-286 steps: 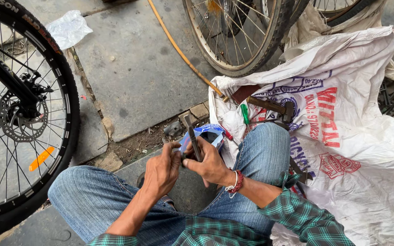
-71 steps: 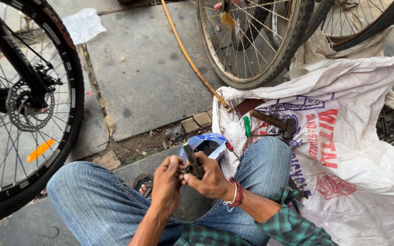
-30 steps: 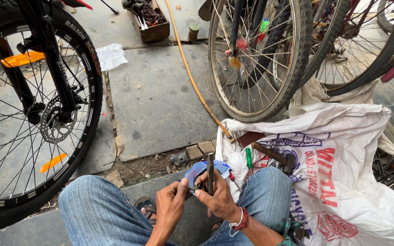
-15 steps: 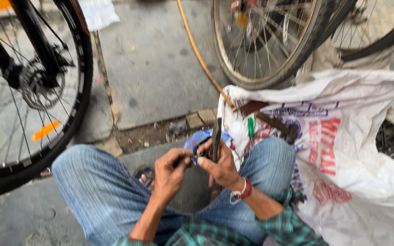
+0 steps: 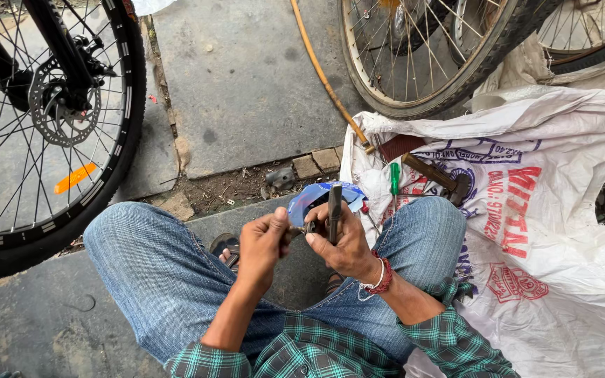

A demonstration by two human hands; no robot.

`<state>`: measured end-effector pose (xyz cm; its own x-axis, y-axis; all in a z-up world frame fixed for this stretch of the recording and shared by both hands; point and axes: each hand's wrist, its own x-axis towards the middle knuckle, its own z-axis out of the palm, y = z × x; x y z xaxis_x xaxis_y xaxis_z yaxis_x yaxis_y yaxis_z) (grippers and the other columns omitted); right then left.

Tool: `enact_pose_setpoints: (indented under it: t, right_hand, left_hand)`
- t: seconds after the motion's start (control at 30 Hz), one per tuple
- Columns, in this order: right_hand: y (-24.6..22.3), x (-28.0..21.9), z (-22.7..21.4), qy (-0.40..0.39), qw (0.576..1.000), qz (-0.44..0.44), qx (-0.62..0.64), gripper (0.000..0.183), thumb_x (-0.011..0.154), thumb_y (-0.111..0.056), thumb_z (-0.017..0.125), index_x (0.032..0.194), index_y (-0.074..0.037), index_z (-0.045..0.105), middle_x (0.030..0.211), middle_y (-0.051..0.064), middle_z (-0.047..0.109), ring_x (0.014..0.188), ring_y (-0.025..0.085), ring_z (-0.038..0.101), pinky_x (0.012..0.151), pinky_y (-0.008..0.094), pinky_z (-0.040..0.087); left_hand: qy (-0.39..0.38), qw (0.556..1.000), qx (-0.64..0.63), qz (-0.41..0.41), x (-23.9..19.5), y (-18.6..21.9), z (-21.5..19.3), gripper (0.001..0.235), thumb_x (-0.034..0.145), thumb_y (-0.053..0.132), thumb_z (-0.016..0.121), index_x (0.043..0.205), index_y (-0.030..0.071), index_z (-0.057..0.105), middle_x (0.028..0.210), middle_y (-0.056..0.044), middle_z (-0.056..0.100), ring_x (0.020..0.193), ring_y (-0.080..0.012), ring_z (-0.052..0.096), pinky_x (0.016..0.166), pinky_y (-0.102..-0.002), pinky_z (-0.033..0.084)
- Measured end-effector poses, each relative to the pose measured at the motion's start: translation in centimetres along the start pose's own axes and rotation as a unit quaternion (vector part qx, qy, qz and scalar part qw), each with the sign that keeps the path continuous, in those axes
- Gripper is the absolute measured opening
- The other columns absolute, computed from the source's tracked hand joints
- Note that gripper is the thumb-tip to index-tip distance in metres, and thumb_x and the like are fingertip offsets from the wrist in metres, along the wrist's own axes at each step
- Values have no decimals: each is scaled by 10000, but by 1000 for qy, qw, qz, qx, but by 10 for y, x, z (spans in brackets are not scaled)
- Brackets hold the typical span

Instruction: The person sits on the ground and uses pliers to manipulate small metal bicycle parts. They repeatedly pick up a part, grip it with the pliers, and adjust it before placing it down or picking up another one from a nearby bag.

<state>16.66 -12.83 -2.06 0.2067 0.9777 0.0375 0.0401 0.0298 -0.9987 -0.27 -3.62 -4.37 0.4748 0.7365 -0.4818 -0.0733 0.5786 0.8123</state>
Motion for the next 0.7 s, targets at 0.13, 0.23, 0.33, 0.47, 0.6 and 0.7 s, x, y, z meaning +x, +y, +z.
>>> enact_pose_setpoints:
  t: [0.13, 0.23, 0.33, 0.47, 0.6, 0.7]
  right_hand:
    - [-3, 1, -2, 4, 999, -32, -31, 323, 923, 2, 692, 1123, -76, 451, 1168, 100, 675, 747, 40, 558, 638, 209, 499]
    - [-4, 3, -1, -3, 997, -71, -36, 320, 952, 3, 679, 1156, -69, 444, 1211, 111, 669, 934, 80, 663, 776, 228, 569]
    - [-3, 3, -2, -1, 995, -67, -76, 330, 932, 7, 706, 1136, -62, 456, 1184, 119, 682, 973, 98, 688, 795, 240, 597]
    - [0, 2, -3, -5, 996, -56, -66, 339, 911, 10, 717, 1122, -56, 459, 1156, 128, 685, 1016, 128, 711, 842, 271, 620]
    - [5, -3, -8, -12, 998, -44, -46, 327, 919, -2, 726, 1111, -55, 466, 1119, 123, 689, 1004, 135, 722, 857, 287, 627]
    - [8, -4, -10, -6, 996, -56, -69, 317, 924, 1, 749, 1108, -46, 496, 1057, 104, 690, 1007, 138, 723, 881, 297, 623]
  left_hand:
    - [-15, 993, -106, -43, -4, 12, -1, 227, 926, 245, 665, 898, 27, 723, 766, -49, 701, 634, -104, 624, 550, -258, 497]
    - [-49, 997, -59, -23, -9, 19, 1, 245, 919, 220, 704, 1009, 1, 765, 821, -43, 696, 683, -90, 601, 588, -246, 485]
    - [-63, 995, 44, 64, -15, 25, 5, 316, 877, 233, 779, 1087, -4, 772, 864, -50, 721, 757, -95, 640, 681, -246, 527]
    - [-37, 926, 318, 198, -23, 38, 8, 416, 746, 273, 868, 1081, 46, 769, 914, -44, 760, 757, -139, 687, 641, -291, 532]
    - [-45, 922, 329, 200, -26, 45, 9, 329, 778, 264, 852, 1025, 59, 781, 882, -53, 761, 737, -143, 691, 641, -297, 539]
    - [-54, 920, 323, 215, -26, 44, 8, 289, 809, 235, 830, 1011, 39, 769, 865, -66, 754, 719, -140, 686, 624, -295, 536]
